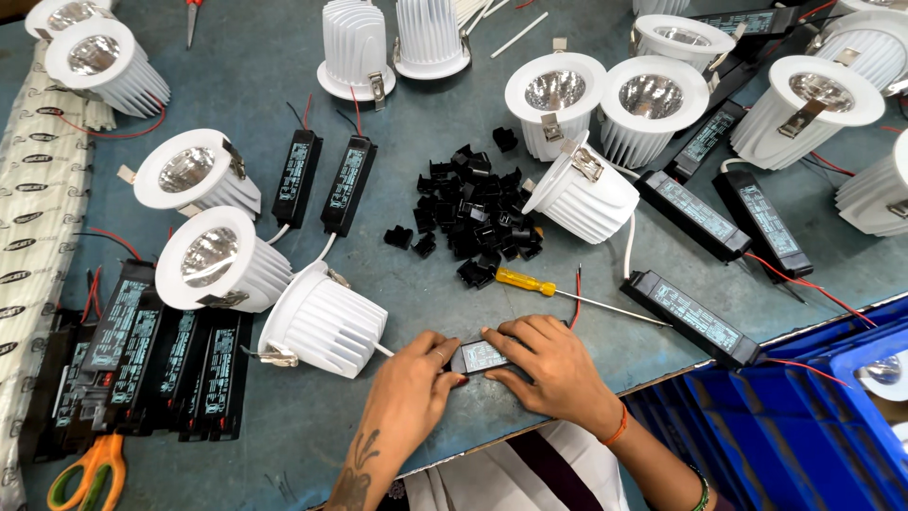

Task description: The person assembles LED downlight fixtures by connecting wires to drivers using a screwdriver, then attaching black plastic clips to secure the components. The person repeats this process for multiple units on a workbench.

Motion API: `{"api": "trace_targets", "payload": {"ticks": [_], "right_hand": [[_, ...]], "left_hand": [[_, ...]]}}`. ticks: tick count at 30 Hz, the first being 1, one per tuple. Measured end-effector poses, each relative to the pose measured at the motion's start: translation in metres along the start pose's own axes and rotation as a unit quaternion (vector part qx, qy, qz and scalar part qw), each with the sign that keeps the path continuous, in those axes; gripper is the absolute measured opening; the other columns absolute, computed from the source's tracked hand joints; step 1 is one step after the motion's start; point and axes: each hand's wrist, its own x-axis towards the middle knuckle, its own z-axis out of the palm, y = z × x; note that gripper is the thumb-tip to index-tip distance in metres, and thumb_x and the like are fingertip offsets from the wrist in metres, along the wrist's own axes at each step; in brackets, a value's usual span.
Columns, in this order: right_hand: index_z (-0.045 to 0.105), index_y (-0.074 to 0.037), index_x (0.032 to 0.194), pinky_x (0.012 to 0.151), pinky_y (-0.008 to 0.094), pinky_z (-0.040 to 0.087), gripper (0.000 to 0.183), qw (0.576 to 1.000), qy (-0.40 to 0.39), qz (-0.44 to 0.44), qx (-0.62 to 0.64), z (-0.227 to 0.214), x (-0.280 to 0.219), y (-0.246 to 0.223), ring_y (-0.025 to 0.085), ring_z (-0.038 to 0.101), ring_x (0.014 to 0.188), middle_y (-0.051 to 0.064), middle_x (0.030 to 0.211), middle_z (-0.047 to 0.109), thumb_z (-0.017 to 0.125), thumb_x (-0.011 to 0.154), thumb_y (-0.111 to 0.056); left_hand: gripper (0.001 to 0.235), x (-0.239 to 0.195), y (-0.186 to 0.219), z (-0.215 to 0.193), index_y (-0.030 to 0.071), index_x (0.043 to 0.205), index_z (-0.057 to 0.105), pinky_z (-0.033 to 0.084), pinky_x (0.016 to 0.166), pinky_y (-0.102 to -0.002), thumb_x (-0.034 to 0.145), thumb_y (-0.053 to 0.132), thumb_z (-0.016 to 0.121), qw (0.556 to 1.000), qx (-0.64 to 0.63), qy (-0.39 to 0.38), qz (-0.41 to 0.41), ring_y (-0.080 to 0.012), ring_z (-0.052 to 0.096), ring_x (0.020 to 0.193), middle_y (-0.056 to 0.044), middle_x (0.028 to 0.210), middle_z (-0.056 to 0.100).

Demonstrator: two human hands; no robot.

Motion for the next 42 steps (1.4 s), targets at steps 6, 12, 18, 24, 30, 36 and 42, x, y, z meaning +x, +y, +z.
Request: {"api": "trace_targets", "payload": {"ticks": [6, 12, 18, 24, 30, 36, 42], "right_hand": [[0.07, -0.005, 0.119, 0.082, 0.038, 0.05, 0.049, 1.0, 0.0, 0.003, -0.002, 0.0, 0.001, -0.001, 0.025, 0.065, 0.094, 0.007, 0.103, 0.069, 0.082, 0.079, -0.031], [0.07, -0.005, 0.119, 0.081, 0.039, 0.05, 0.05, 1.0, -0.008, 0.0, -0.007, 0.001, 0.004, 0.0, 0.026, 0.065, 0.094, 0.007, 0.103, 0.068, 0.083, 0.076, -0.027], [0.069, -0.004, 0.118, 0.082, 0.039, 0.051, 0.051, 1.0, -0.008, -0.01, -0.01, 0.005, 0.002, 0.002, 0.027, 0.066, 0.095, 0.008, 0.104, 0.068, 0.083, 0.075, -0.025], [0.068, -0.002, 0.115, 0.081, 0.039, 0.052, 0.048, 1.0, 0.002, -0.028, -0.011, 0.006, 0.001, 0.001, 0.027, 0.067, 0.095, 0.009, 0.105, 0.069, 0.084, 0.075, -0.025], [0.067, 0.0, 0.112, 0.083, 0.041, 0.052, 0.05, 0.994, 0.037, -0.088, -0.057, 0.005, -0.004, -0.003, 0.03, 0.066, 0.097, 0.012, 0.107, 0.068, 0.083, 0.07, -0.02], [0.067, -0.002, 0.113, 0.087, 0.042, 0.054, 0.048, 0.984, 0.081, -0.132, -0.091, 0.008, -0.012, -0.002, 0.029, 0.066, 0.096, 0.01, 0.109, 0.067, 0.083, 0.071, -0.018], [0.067, -0.003, 0.11, 0.085, 0.042, 0.055, 0.048, 0.983, 0.079, -0.133, -0.094, 0.013, -0.016, 0.003, 0.029, 0.067, 0.096, 0.009, 0.107, 0.067, 0.084, 0.068, -0.018]], "left_hand": [[0.044, 0.019, 0.009, -0.013, 0.006, 0.102, 0.077, 0.051, 0.081, -0.042, 0.06, 0.013, 0.089, 0.999, 0.034, -0.031, -0.006, -0.0282, 0.064, 0.099, -0.006, 0.108, 0.062], [0.03, 0.021, 0.007, -0.001, 0.003, 0.087, 0.078, 0.05, 0.082, -0.042, 0.059, 0.007, 0.086, 0.996, 0.083, -0.022, 0.032, -0.0282, 0.061, 0.1, -0.007, 0.101, 0.059], [0.03, 0.017, 0.002, 0.007, 0.001, 0.089, 0.077, 0.05, 0.08, -0.043, 0.062, 0.01, 0.086, 0.988, 0.115, 0.025, 0.1, -0.0283, 0.059, 0.107, -0.008, 0.113, 0.062], [0.045, 0.019, -0.001, -0.006, 0.012, 0.101, 0.079, 0.049, 0.084, -0.043, 0.057, 0.014, 0.09, 0.999, 0.032, -0.013, -0.005, -0.0283, 0.057, 0.108, -0.005, 0.124, 0.06], [0.044, -0.001, -0.009, 0.002, 0.009, 0.101, 0.067, 0.049, 0.087, -0.042, 0.066, 0.021, 0.09, 0.998, 0.003, 0.019, 0.058, -0.0298, 0.064, 0.103, -0.005, 0.103, 0.069], [0.036, -0.004, -0.022, 0.011, 0.009, 0.113, 0.068, 0.051, 0.081, -0.045, 0.084, 0.027, 0.077, 0.986, -0.047, 0.063, 0.146, -0.035, 0.067, 0.098, -0.011, 0.107, 0.072], [0.028, 0.001, -0.027, 0.022, 0.01, 0.11, 0.067, 0.051, 0.081, -0.046, 0.09, 0.028, 0.07, 0.991, -0.052, 0.03, 0.116, -0.0341, 0.066, 0.099, -0.01, 0.105, 0.071]]}}
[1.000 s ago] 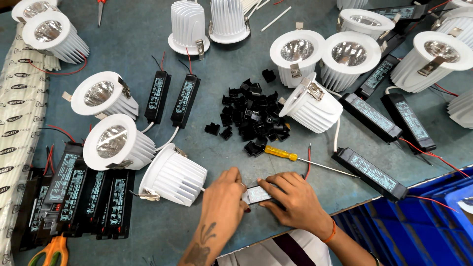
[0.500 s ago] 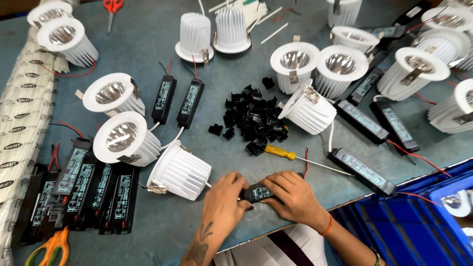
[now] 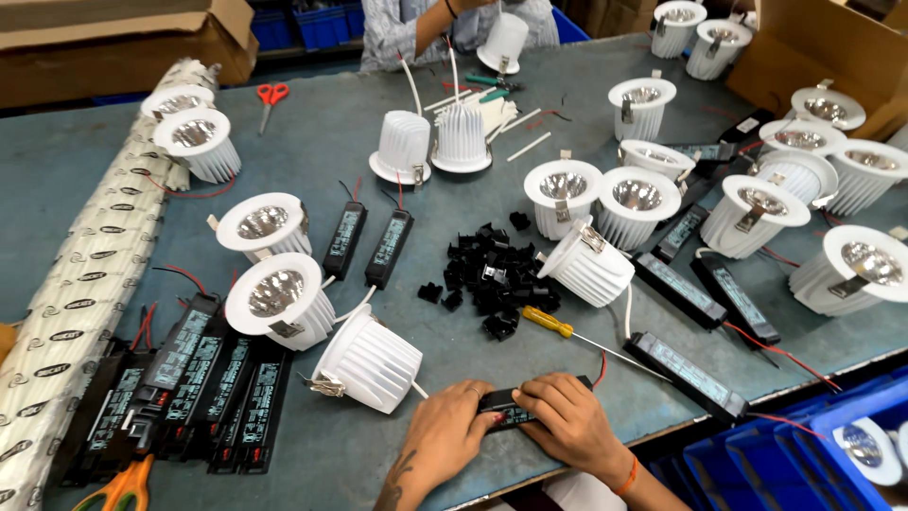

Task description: The person assembles LED downlight fixtures by connecting wires to drivers using a screwdriver, then attaching black plastic clips to secure the components. The person repeats this process for multiple units on a workbench.

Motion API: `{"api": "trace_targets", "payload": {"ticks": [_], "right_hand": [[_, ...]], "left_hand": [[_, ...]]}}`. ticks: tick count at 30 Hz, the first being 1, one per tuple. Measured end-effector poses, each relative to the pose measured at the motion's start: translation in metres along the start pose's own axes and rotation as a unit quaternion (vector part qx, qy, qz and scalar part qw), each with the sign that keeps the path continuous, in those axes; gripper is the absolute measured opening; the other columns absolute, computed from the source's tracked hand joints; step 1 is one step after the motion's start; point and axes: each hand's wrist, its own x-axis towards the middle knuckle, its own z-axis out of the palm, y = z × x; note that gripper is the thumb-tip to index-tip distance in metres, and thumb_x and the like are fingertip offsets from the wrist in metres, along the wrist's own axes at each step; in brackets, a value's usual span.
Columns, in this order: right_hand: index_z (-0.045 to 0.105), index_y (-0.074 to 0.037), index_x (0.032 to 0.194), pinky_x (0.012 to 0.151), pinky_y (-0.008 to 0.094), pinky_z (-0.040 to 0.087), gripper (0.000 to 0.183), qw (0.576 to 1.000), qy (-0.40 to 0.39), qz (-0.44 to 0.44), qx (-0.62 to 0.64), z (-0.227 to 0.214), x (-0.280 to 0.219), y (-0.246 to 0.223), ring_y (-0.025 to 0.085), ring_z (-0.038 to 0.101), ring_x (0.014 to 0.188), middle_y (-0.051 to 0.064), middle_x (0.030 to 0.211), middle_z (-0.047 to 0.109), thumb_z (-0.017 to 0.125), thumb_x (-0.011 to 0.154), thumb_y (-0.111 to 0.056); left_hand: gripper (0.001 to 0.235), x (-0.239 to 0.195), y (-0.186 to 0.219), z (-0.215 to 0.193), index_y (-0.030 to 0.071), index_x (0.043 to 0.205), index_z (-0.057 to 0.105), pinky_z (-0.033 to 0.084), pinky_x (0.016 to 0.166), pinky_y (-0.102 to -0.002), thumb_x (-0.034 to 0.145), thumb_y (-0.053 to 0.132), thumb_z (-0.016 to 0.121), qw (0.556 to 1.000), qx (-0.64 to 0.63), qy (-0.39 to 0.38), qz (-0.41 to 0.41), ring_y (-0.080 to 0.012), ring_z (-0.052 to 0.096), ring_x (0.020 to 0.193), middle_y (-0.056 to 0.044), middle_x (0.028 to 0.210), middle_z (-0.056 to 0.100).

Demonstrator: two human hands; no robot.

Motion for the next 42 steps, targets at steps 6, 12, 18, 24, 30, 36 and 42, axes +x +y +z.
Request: {"api": "trace_targets", "payload": {"ticks": [6, 12, 18, 24, 30, 36, 42], "right_hand": [[0.063, -0.004, 0.11, 0.086, 0.043, 0.053, 0.054, 0.998, 0.011, 0.061, 0.005, 0.004, 0.007, -0.003, 0.033, 0.066, 0.101, 0.013, 0.112, 0.068, 0.087, 0.068, -0.029], [0.065, -0.004, 0.111, 0.096, 0.047, 0.048, 0.057, 0.993, -0.058, 0.1, -0.023, 0.003, 0.017, -0.005, 0.039, 0.063, 0.104, 0.012, 0.109, 0.069, 0.084, 0.072, -0.042], [0.066, -0.005, 0.112, 0.098, 0.047, 0.047, 0.055, 0.991, -0.081, 0.106, -0.03, 0.004, 0.017, -0.004, 0.038, 0.063, 0.105, 0.011, 0.109, 0.069, 0.082, 0.073, -0.042], [0.066, -0.005, 0.109, 0.097, 0.045, 0.048, 0.053, 0.99, -0.081, 0.11, -0.038, 0.006, 0.015, -0.003, 0.036, 0.063, 0.104, 0.009, 0.108, 0.069, 0.081, 0.075, -0.042], [0.066, -0.004, 0.104, 0.07, 0.039, 0.05, 0.053, 0.992, -0.07, 0.106, -0.027, 0.004, 0.007, -0.002, 0.03, 0.063, 0.08, 0.009, 0.092, 0.067, 0.08, 0.078, -0.048], [0.065, -0.004, 0.102, 0.063, 0.038, 0.048, 0.051, 0.995, -0.051, 0.08, -0.032, 0.001, 0.003, -0.003, 0.028, 0.061, 0.073, 0.008, 0.089, 0.066, 0.078, 0.079, -0.048], [0.066, -0.004, 0.101, 0.063, 0.037, 0.048, 0.05, 0.995, -0.053, 0.079, -0.021, 0.003, 0.004, -0.004, 0.027, 0.061, 0.073, 0.007, 0.089, 0.067, 0.078, 0.081, -0.049]], "left_hand": [[0.029, -0.003, -0.003, 0.01, 0.008, 0.105, 0.067, 0.049, 0.081, -0.044, 0.081, 0.022, 0.076, 0.994, -0.066, 0.087, 0.004, -0.0331, 0.065, 0.095, -0.009, 0.098, 0.07], [0.028, -0.009, -0.004, 0.019, 0.005, 0.104, 0.067, 0.044, 0.081, -0.044, 0.082, 0.02, 0.076, 0.987, -0.043, 0.148, 0.052, -0.0327, 0.061, 0.096, -0.01, 0.097, 0.066], [0.027, -0.01, -0.009, 0.02, 0.005, 0.103, 0.067, 0.044, 0.081, -0.044, 0.082, 0.019, 0.075, 0.981, -0.035, 0.171, 0.085, -0.0335, 0.062, 0.095, -0.011, 0.097, 0.067], [0.029, -0.011, -0.006, 0.018, 0.006, 0.108, 0.067, 0.045, 0.085, -0.044, 0.083, 0.017, 0.076, 0.982, -0.047, 0.167, 0.08, -0.0331, 0.063, 0.097, -0.011, 0.102, 0.069], [0.049, -0.016, -0.002, 0.014, 0.005, 0.12, 0.063, 0.045, 0.091, -0.045, 0.073, 0.009, 0.077, 0.97, -0.021, 0.19, 0.152, -0.0351, 0.062, 0.105, -0.014, 0.112, 0.069], [0.043, -0.02, -0.004, 0.013, 0.007, 0.117, 0.066, 0.045, 0.089, -0.044, 0.077, 0.014, 0.081, 0.981, -0.046, 0.151, 0.114, -0.0333, 0.062, 0.099, -0.011, 0.104, 0.07], [0.045, -0.022, -0.009, 0.012, 0.005, 0.12, 0.067, 0.045, 0.085, -0.043, 0.079, 0.018, 0.08, 0.984, -0.049, 0.135, 0.107, -0.0331, 0.061, 0.095, -0.012, 0.103, 0.07]]}}
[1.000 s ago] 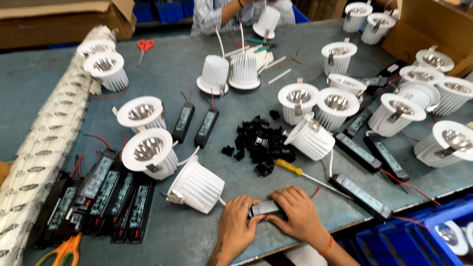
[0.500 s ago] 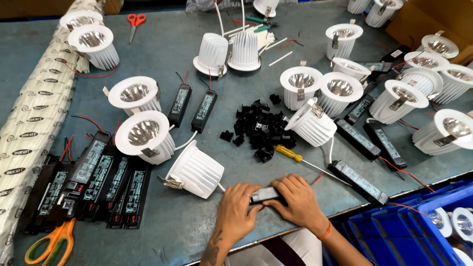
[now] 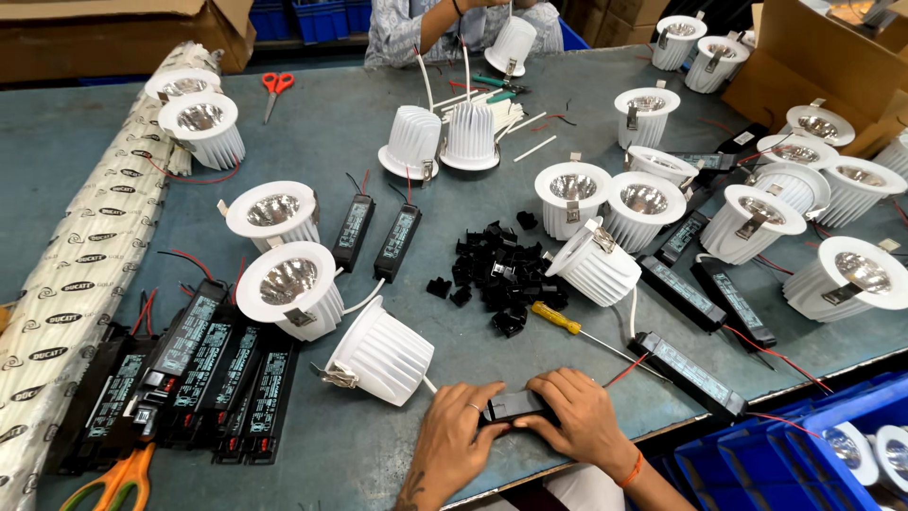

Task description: The person assembles LED downlight fixtures by connecting wires to drivers using a screwdriver, then attaching black plastic clips to secure the components. The person repeats this process for multiple units on a workbench.

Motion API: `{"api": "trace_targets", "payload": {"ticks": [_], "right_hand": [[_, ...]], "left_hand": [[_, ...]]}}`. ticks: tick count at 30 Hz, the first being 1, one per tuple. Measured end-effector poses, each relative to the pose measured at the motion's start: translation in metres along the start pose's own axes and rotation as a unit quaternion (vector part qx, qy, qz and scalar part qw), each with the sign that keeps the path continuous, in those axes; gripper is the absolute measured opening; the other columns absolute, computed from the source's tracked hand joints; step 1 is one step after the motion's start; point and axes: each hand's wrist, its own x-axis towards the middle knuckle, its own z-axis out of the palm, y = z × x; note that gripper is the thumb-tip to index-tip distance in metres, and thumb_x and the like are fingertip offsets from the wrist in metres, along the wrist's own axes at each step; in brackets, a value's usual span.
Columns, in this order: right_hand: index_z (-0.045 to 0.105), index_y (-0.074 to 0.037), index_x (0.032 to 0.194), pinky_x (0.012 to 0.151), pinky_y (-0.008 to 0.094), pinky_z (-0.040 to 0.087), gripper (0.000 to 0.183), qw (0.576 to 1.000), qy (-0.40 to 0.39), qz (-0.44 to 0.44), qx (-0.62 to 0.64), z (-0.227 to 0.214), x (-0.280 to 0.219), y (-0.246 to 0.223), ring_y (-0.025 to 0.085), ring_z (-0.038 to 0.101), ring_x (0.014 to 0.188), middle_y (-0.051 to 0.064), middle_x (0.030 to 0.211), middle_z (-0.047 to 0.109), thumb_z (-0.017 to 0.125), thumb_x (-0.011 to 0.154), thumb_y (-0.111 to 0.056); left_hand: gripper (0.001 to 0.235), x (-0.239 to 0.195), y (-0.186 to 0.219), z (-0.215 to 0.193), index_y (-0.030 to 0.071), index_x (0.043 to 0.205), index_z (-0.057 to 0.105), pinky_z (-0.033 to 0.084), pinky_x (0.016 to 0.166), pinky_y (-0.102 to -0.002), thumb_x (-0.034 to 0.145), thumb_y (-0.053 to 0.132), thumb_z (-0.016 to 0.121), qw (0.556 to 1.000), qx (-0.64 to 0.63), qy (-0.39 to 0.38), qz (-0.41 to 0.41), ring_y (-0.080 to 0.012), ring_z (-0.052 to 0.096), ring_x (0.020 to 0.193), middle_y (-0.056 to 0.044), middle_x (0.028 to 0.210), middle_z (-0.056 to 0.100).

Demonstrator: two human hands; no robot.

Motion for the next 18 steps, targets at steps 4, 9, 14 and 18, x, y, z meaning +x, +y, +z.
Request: {"api": "trace_targets", "payload": {"ticks": [4, 9, 14, 18], "right_hand": [[0.067, -0.004, 0.101, 0.062, 0.037, 0.048, 0.049, 1.0, -0.009, 0.01, 0.011, 0.0004, 0.0001, 0.0012, 0.027, 0.061, 0.073, 0.007, 0.089, 0.067, 0.078, 0.08, -0.047], [0.067, -0.005, 0.101, 0.062, 0.037, 0.048, 0.049, 1.0, -0.008, 0.009, 0.017, 0.0, -0.0001, 0.0011, 0.027, 0.061, 0.073, 0.007, 0.089, 0.067, 0.079, 0.079, -0.047], [0.067, -0.005, 0.102, 0.062, 0.037, 0.049, 0.049, 1.0, -0.011, 0.005, 0.021, -0.0002, 0.0008, 0.0006, 0.027, 0.062, 0.073, 0.007, 0.09, 0.067, 0.08, 0.078, -0.046], [0.067, -0.005, 0.103, 0.063, 0.038, 0.048, 0.048, 0.999, -0.017, 0.013, 0.037, -0.0008, 0.0012, 0.0015, 0.028, 0.062, 0.076, 0.008, 0.092, 0.068, 0.08, 0.078, -0.044]], "left_hand": [[0.037, -0.0015, -0.0017, 0.0031, 0.003, 0.117, 0.066, 0.045, 0.085, -0.043, 0.085, 0.018, 0.077, 1.0, 0.021, 0.007, 0.018, -0.0328, 0.061, 0.095, -0.012, 0.102, 0.069], [0.034, -0.0033, -0.0041, 0.005, 0.003, 0.115, 0.066, 0.045, 0.085, -0.043, 0.085, 0.014, 0.076, 0.999, 0.032, 0.014, 0.032, -0.0326, 0.061, 0.093, -0.012, 0.1, 0.068], [0.035, -0.004, -0.0059, 0.0051, 0.004, 0.115, 0.068, 0.046, 0.082, -0.043, 0.082, 0.012, 0.078, 1.0, 0.025, 0.0, 0.014, -0.0329, 0.06, 0.09, -0.013, 0.095, 0.067], [0.037, -0.0026, -0.0069, 0.0069, 0.005, 0.114, 0.068, 0.046, 0.082, -0.043, 0.08, 0.013, 0.08, 0.999, 0.027, 0.007, 0.016, -0.033, 0.061, 0.09, -0.012, 0.096, 0.069]]}}
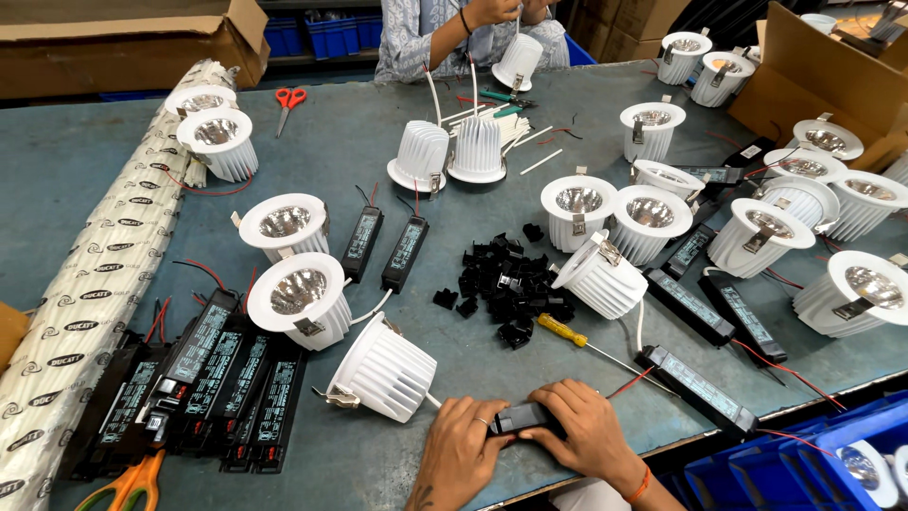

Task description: The person assembles LED downlight fixtures by connecting wires to drivers using a screwdriver, then attaching black plastic clips to secure the components. The person repeats this process for multiple units on a workbench.

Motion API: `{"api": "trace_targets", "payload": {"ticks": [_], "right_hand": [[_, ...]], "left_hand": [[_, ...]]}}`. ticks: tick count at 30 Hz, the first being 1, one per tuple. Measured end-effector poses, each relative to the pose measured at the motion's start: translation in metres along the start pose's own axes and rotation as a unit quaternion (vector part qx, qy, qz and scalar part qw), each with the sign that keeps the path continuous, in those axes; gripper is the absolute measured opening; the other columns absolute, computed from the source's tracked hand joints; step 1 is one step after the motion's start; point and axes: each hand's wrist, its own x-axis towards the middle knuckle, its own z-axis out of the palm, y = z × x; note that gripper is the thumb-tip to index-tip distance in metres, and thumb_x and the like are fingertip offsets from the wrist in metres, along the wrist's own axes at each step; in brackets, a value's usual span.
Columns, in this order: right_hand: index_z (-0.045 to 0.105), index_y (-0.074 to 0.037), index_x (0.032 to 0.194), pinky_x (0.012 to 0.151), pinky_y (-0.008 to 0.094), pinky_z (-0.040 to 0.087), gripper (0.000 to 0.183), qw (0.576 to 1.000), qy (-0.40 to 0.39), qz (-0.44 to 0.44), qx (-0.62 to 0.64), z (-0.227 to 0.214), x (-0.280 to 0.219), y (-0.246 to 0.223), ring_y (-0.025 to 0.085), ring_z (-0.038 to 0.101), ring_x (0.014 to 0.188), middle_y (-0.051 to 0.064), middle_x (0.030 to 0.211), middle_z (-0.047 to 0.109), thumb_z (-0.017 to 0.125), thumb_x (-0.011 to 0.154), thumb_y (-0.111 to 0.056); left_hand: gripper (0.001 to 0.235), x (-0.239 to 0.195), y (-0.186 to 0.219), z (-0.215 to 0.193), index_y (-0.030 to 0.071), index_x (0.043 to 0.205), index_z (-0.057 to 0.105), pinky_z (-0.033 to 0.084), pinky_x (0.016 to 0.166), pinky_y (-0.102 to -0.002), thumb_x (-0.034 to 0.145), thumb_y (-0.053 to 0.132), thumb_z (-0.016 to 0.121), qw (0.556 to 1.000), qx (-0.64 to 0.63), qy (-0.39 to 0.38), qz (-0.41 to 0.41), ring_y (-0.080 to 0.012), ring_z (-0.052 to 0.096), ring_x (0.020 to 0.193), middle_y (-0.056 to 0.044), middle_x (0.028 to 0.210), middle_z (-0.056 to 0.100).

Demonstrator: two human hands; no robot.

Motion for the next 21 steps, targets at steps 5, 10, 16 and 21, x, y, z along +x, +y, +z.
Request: {"api": "trace_targets", "payload": {"ticks": [5, 10, 16, 21], "right_hand": [[0.067, -0.004, 0.107, 0.067, 0.039, 0.049, 0.053, 1.0, -0.003, 0.013, 0.016, 0.001, -0.001, 0.001, 0.029, 0.062, 0.078, 0.009, 0.095, 0.069, 0.079, 0.08, -0.048], [0.069, -0.004, 0.108, 0.092, 0.043, 0.05, 0.05, 0.989, 0.12, 0.084, 0.024, 0.0, -0.009, 0.01, 0.034, 0.065, 0.101, 0.011, 0.101, 0.069, 0.066, 0.087, -0.049], [0.067, -0.003, 0.116, 0.107, 0.047, 0.044, 0.047, 0.953, 0.284, 0.101, -0.013, 0.014, -0.032, 0.02, 0.036, 0.057, 0.123, 0.018, 0.125, 0.058, 0.064, 0.094, -0.044], [0.063, -0.011, 0.118, 0.121, 0.055, 0.04, 0.039, 0.932, 0.353, -0.034, -0.081, 0.03, -0.047, 0.026, 0.028, 0.049, 0.125, 0.009, 0.128, 0.049, 0.071, 0.093, -0.04]], "left_hand": [[0.039, -0.002, 0.0, 0.002, 0.004, 0.114, 0.067, 0.047, 0.084, -0.044, 0.077, 0.01, 0.08, 1.0, -0.01, 0.023, 0.016, -0.0342, 0.062, 0.093, -0.013, 0.098, 0.069], [0.044, -0.005, -0.002, 0.003, 0.003, 0.115, 0.066, 0.046, 0.092, -0.047, 0.072, 0.002, 0.075, 0.996, -0.024, 0.061, 0.055, -0.0344, 0.066, 0.102, -0.014, 0.106, 0.072], [0.047, -0.008, -0.002, 0.005, 0.003, 0.115, 0.066, 0.049, 0.093, -0.045, 0.069, -0.003, 0.075, 0.99, -0.043, 0.12, 0.067, -0.0335, 0.068, 0.106, -0.015, 0.114, 0.074], [0.042, -0.011, -0.003, 0.009, 0.002, 0.116, 0.067, 0.057, 0.09, -0.041, 0.076, -0.007, 0.076, 0.973, -0.116, 0.2, 0.004, -0.0304, 0.073, 0.105, -0.015, 0.113, 0.075]]}}
